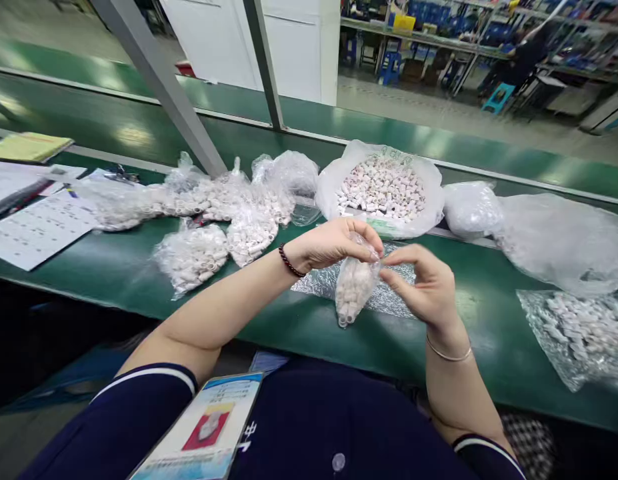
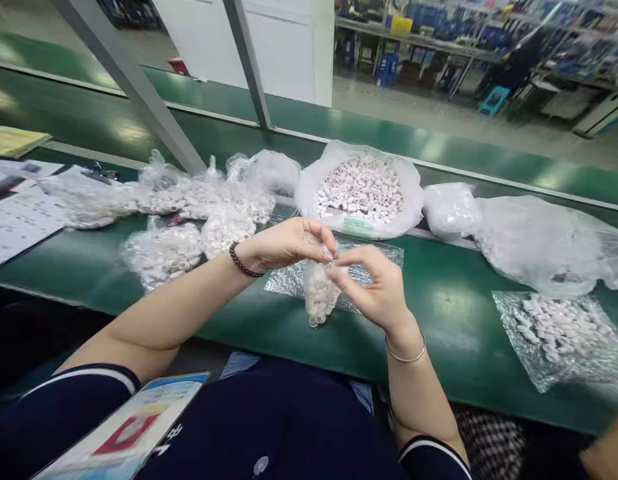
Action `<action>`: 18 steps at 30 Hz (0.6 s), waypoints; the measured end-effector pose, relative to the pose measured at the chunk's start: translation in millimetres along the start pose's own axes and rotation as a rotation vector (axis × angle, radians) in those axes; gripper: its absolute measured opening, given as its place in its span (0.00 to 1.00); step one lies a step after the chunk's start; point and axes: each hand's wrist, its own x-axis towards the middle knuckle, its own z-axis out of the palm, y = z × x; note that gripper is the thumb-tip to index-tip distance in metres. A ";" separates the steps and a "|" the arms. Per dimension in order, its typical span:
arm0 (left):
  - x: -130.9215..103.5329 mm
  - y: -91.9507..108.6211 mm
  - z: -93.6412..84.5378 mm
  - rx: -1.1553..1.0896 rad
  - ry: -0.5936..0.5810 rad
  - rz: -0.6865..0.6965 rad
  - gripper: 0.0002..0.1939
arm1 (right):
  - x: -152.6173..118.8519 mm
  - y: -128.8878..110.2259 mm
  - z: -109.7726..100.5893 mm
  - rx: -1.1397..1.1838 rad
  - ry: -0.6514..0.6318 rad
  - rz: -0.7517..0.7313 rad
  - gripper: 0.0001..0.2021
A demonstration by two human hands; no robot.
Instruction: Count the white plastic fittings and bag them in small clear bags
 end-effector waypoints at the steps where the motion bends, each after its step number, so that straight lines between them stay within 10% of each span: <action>1: 0.2 -0.4 0.6 0.005 -0.022 0.006 0.07 | 2.6 7.9 1.0 0.084 -0.039 0.029 0.09; 11: 1.9 -0.1 -8.6 0.264 -0.075 0.098 0.06 | 20.0 43.3 19.3 0.443 -0.188 0.352 0.25; 18: 1.8 -25.7 -5.7 1.048 0.341 0.813 0.07 | 19.2 43.0 25.2 0.513 -0.053 0.421 0.24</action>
